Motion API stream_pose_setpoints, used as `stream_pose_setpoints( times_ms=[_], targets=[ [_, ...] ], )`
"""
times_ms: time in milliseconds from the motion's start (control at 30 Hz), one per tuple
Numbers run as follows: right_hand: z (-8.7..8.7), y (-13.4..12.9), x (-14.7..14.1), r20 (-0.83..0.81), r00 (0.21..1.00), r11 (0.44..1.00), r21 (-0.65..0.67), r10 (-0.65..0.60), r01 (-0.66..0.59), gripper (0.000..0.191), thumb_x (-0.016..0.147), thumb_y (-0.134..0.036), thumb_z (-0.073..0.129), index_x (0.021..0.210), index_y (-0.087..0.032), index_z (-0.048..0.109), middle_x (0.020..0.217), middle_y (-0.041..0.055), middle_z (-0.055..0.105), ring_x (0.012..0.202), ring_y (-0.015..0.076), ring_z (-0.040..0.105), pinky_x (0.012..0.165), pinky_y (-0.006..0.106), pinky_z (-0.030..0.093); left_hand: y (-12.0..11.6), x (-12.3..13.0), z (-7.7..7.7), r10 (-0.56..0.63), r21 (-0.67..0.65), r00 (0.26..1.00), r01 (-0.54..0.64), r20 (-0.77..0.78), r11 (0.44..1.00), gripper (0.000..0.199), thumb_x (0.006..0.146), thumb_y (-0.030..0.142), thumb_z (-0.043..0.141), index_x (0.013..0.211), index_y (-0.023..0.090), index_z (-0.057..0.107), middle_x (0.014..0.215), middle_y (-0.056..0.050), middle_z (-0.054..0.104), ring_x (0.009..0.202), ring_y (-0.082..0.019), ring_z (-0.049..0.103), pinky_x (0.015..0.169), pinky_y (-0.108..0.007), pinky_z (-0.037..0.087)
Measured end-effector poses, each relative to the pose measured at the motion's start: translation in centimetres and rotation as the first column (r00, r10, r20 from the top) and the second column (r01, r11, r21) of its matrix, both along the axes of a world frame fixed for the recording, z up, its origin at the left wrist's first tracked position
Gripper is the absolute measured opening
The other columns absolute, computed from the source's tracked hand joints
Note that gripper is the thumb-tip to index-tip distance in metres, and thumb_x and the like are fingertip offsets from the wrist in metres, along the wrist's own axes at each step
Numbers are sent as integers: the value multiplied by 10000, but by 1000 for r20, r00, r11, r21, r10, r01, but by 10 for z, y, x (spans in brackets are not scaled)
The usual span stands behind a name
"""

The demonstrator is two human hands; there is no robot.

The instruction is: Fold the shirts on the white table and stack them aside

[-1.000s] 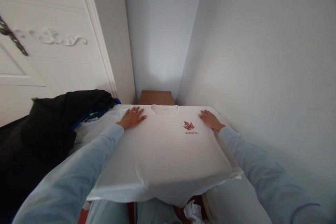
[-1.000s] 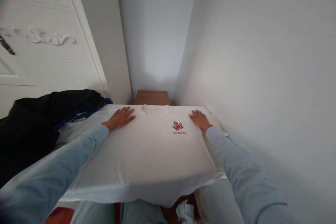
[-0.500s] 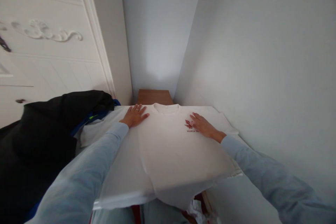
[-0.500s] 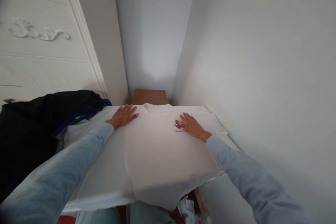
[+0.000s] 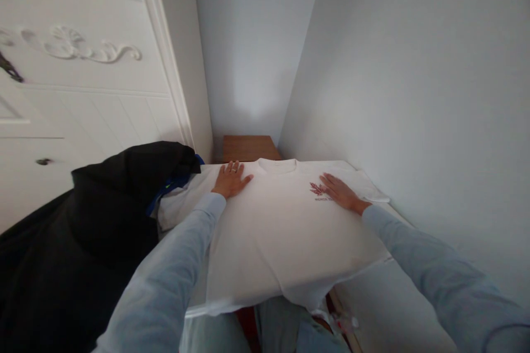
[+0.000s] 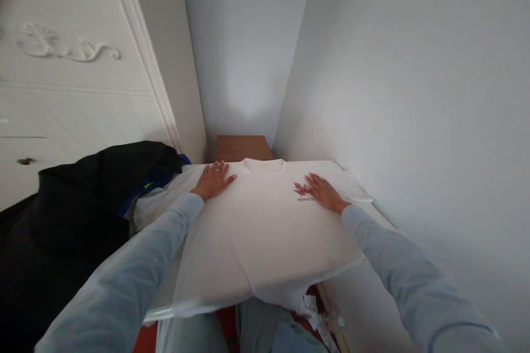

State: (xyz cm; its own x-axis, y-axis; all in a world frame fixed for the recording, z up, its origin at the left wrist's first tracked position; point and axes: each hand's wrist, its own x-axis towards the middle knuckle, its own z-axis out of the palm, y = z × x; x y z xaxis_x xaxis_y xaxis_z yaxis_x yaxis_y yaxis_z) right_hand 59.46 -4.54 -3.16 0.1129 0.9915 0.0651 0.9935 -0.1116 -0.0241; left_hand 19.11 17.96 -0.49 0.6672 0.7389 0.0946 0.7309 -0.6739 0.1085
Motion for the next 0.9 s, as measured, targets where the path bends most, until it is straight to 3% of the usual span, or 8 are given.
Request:
stream_pose_setpoints(
  times_ms=[267, 500, 767, 900],
  targets=[
    [-1, -3, 2, -1, 1000, 1000, 7, 26, -26, 640, 1006, -474, 255, 1539, -154, 409, 1615, 125, 362, 1520, 281, 269, 1219, 535, 283, 0, -2, -2, 9, -22, 1000, -9, -2, 1000, 761, 1007, 612, 192, 1563, 113, 337, 1645, -172, 284, 1529, -340, 216, 1220, -506, 154],
    [-2, 2, 2, 10, 999, 999, -32, 36, -36, 700, 984, -575, 296, 1551, -174, 383, 1629, 122, 335, 1520, 309, 260, 1226, 504, 267, 2, -4, 0, 9, -30, 1000, -10, -19, 1000, 734, 1010, 594, 211, 1567, 133, 336, 1649, -160, 280, 1530, -336, 216, 1219, -504, 153],
    [-6, 10, 1, 34, 999, 998, -45, 33, -32, 645, 1031, -465, 209, 1568, -136, 344, 1642, 147, 294, 1535, 282, 221, 1223, 503, 264, 1, -4, 8, 24, 1, 995, -24, -94, 1000, 669, 1030, 531, 247, 1561, 137, 345, 1647, -165, 286, 1530, -309, 226, 1211, -461, 180],
    [-2, 12, -4, 48, 998, 999, -31, 42, -40, 648, 1037, -455, 220, 1560, -98, 356, 1631, 173, 309, 1530, 289, 235, 1227, 481, 257, -13, 4, 26, 184, 120, 974, -168, -134, 978, 608, 1035, 484, 272, 1477, 120, 477, 1638, -210, 282, 1540, -342, 175, 1191, -560, 188]
  ],
)
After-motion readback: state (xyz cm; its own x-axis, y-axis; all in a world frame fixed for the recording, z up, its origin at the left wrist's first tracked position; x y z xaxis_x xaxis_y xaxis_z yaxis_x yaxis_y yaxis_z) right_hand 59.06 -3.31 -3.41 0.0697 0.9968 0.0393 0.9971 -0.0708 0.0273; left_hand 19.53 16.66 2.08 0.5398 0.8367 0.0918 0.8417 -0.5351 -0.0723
